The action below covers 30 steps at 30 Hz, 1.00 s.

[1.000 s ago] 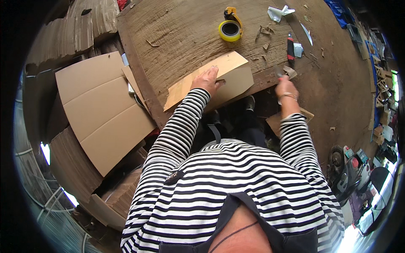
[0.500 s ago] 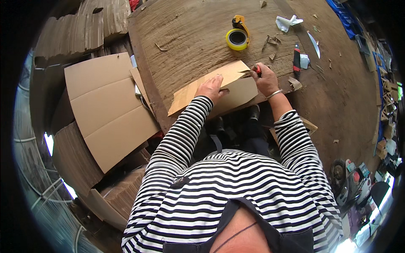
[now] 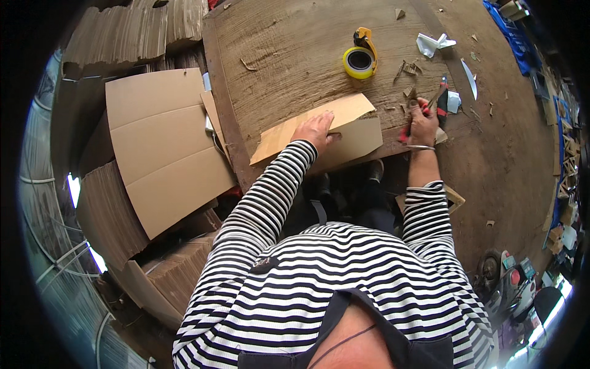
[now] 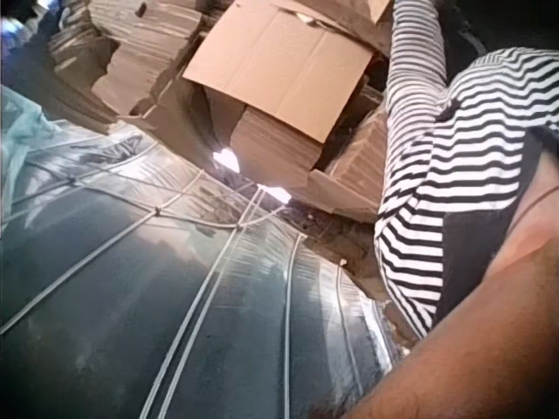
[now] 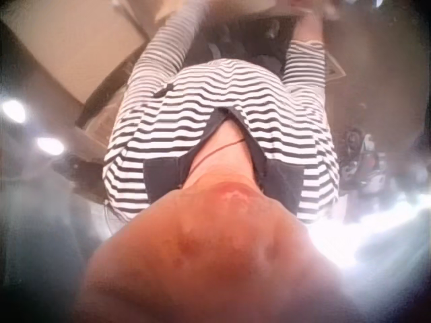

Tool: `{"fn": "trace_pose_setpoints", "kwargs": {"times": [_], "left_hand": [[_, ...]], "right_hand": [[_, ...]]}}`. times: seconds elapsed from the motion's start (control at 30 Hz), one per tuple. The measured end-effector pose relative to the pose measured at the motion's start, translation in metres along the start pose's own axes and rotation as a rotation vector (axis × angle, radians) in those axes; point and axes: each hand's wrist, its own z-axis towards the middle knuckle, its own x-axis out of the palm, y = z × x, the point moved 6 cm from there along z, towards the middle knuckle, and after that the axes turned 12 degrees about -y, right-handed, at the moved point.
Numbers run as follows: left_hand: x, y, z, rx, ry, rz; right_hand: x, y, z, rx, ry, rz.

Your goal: The person assembles a cardboard box by folding the flaps and securing them with packing tape. They use a utility knife to trim excess tape and adjust the box shape. The person repeatedly folds and tapes the box edges to complete the assembly.

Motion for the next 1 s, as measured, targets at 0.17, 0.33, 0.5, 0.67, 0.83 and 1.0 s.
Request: {"fn": "trace_pose_setpoints", "kwargs": {"times": [0.17, 0.33, 0.5, 0.67, 0.83, 1.0], "left_hand": [[-0.006, -0.001, 0.004, 0.014, -0.016, 0.014], [-0.003, -0.003, 0.004, -0.004, 0.011, 0.034], [0.000, 0.006, 0.011, -0.031, 0.068, -0.040], [0.042, 0.091, 0.010, 0.646, 0.169, 0.580], [0.142, 0.357, -0.084, -0.733, -0.038, -0.360], [0.100, 0.275, -0.097, -0.763, 0.071, -0.729]], "right_hand": [[0.006, 0.035, -0.043, -0.706, 0.224, -1.030], [0.032, 0.017, -0.078, -0.628, 0.356, -1.438], [-0.053, -0.002, -0.005, -0.071, 0.087, -1.434], [0.038, 0.017, -0.041, -0.244, 0.285, -1.048], [0.124, -0.001, -0.054, -0.168, 0.492, -1.173], [0.103, 0.028, -0.066, -0.181, 0.458, -1.178]]}}
